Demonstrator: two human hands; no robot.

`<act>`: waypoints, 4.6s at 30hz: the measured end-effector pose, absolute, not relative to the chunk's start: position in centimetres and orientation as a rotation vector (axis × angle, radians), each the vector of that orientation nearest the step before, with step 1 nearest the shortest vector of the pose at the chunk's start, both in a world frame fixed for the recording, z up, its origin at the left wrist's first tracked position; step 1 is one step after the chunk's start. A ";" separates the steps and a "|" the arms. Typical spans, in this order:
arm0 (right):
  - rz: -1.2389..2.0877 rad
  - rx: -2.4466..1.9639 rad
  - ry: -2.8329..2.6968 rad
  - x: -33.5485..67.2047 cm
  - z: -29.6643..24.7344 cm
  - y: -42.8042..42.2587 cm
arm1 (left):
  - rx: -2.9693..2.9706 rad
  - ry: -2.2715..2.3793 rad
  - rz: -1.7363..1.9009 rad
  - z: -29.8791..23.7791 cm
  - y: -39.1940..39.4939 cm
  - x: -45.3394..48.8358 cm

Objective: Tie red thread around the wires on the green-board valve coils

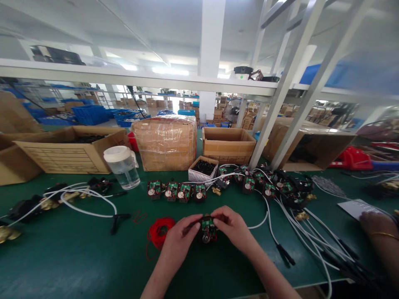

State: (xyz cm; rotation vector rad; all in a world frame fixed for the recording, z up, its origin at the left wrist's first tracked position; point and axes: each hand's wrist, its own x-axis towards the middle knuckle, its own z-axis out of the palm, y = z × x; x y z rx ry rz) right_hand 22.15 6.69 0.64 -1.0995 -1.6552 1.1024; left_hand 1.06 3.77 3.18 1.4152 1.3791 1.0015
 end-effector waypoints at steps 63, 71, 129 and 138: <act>0.986 -1.243 -1.774 21.3 -0.6 3.4 | 1.396 1.400 0.994 1.0 1.9 2.7; 1.085 -1.236 -1.786 22.5 0.9 3.3 | 1.365 1.357 0.968 1.2 2.0 2.3; 1.138 -1.274 -1.222 21.9 -0.5 7.0 | 1.532 1.427 0.919 -0.6 2.5 2.5; 0.748 -1.283 -1.751 24.2 -2.5 -1.8 | 1.556 1.436 0.895 -0.2 2.0 2.7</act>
